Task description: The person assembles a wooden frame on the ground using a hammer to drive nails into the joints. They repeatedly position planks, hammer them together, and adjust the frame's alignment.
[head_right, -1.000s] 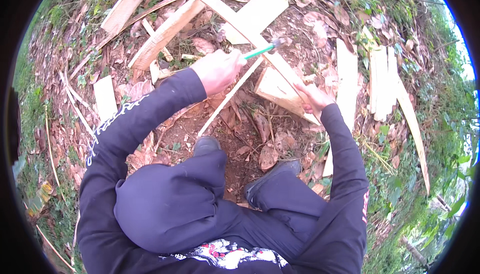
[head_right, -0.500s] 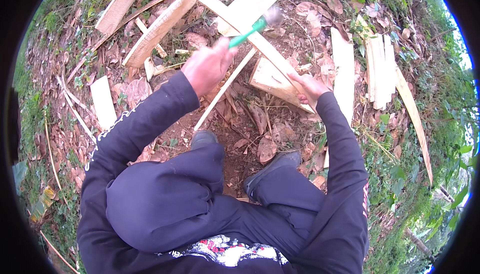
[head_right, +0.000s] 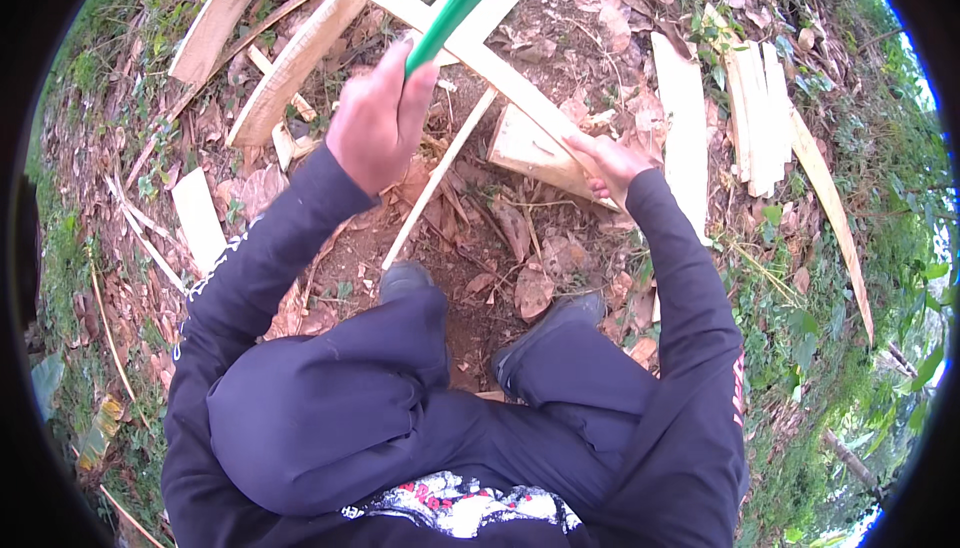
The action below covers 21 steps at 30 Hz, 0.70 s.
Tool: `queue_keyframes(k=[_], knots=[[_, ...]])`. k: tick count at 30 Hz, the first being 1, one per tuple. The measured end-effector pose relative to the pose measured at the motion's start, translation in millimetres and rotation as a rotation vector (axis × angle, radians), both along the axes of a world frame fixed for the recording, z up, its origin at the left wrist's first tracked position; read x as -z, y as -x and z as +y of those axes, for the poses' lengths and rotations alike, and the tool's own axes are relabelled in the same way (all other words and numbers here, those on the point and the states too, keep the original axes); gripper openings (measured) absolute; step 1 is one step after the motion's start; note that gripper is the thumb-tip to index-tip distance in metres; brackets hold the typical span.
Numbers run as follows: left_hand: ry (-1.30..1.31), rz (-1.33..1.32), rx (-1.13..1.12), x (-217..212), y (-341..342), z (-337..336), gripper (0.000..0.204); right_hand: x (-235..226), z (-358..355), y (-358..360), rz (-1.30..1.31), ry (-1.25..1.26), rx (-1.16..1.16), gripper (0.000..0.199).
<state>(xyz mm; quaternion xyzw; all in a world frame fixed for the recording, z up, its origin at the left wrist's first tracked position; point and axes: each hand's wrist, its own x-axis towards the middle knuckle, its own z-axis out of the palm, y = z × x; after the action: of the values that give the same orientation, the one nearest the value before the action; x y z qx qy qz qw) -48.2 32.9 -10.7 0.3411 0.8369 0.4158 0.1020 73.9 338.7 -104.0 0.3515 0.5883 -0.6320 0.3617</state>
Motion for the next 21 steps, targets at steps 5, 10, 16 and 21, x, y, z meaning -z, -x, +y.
queue_keyframes(k=[5,10,16,21], knots=[[0.367,0.084,0.131,27,5,-11,0.027,-18,-18,6,-0.012,-0.064,0.056,0.038],[0.278,-0.073,0.012,51,-11,-18,0.031,-14,-18,6,0.017,-0.023,0.025,0.038],[0.005,-0.009,-0.089,20,3,-7,0.032,-16,-16,5,0.026,-0.051,0.042,0.044],[0.306,-0.027,-0.066,79,-9,-27,0.034,-33,-37,6,-0.009,-0.190,-0.023,0.046]])
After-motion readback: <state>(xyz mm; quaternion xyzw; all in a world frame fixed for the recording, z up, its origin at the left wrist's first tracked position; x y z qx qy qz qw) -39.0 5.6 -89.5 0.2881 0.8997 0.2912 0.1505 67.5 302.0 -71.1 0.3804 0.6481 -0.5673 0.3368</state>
